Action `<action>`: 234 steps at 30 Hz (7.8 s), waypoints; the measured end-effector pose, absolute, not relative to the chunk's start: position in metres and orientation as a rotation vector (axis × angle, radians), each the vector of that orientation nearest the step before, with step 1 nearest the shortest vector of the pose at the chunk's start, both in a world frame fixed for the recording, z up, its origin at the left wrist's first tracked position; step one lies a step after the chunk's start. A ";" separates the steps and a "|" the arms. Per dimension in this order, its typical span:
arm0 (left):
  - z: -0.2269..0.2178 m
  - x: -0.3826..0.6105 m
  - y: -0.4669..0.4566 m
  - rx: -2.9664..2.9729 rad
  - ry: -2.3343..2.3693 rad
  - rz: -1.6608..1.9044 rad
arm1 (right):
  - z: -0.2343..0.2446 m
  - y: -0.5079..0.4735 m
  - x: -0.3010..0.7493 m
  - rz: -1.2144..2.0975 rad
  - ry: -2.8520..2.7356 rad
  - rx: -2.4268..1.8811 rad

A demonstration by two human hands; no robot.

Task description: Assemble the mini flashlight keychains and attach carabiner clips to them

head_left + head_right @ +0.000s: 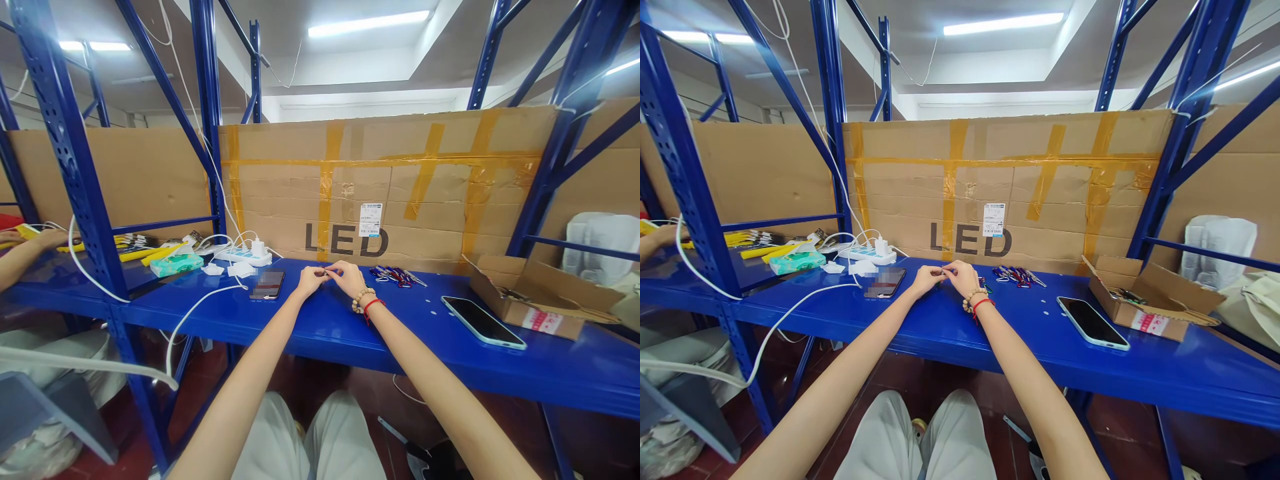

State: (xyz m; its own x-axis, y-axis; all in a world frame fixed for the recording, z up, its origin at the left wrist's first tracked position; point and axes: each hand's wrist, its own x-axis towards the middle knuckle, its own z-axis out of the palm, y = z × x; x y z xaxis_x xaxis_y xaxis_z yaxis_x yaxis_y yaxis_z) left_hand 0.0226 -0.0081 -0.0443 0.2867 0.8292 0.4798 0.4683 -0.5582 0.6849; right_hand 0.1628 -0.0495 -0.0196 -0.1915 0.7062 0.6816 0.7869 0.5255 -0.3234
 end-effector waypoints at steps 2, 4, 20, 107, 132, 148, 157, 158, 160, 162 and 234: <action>-0.045 0.022 -0.007 2.148 1.176 1.180 | -0.020 -0.048 0.163 -0.114 -1.943 -1.210; -0.045 0.022 -0.005 2.144 1.184 1.183 | -0.021 -0.047 0.162 -0.108 -1.950 -1.204; -0.041 0.018 -0.008 1.890 1.492 1.365 | -0.028 -0.043 0.169 -0.112 -1.956 -1.400; -0.043 0.021 -0.023 2.264 1.228 1.254 | -0.020 -0.047 0.165 -0.143 -1.773 -1.303; -0.034 0.016 -0.036 2.041 1.621 1.211 | -0.017 -0.028 0.198 0.020 -1.619 -1.274; -0.026 0.015 -0.050 2.039 1.806 1.166 | -0.049 -0.012 0.232 -0.088 -1.773 -1.945; -0.029 0.015 -0.066 2.199 1.625 1.089 | -0.043 -0.020 0.238 -0.141 -1.607 -2.080; -0.029 0.016 -0.068 2.232 1.592 1.076 | -0.042 -0.021 0.236 -0.145 -1.589 -2.084; -0.029 0.016 -0.073 2.281 1.535 1.061 | -0.040 -0.023 0.233 -0.155 -1.558 -2.082; -0.030 0.015 -0.077 2.296 1.502 1.066 | -0.039 -0.025 0.232 -0.166 -1.542 -2.068; -0.032 0.010 -0.080 2.320 1.412 1.177 | -0.012 -0.056 0.160 0.572 -1.795 -0.921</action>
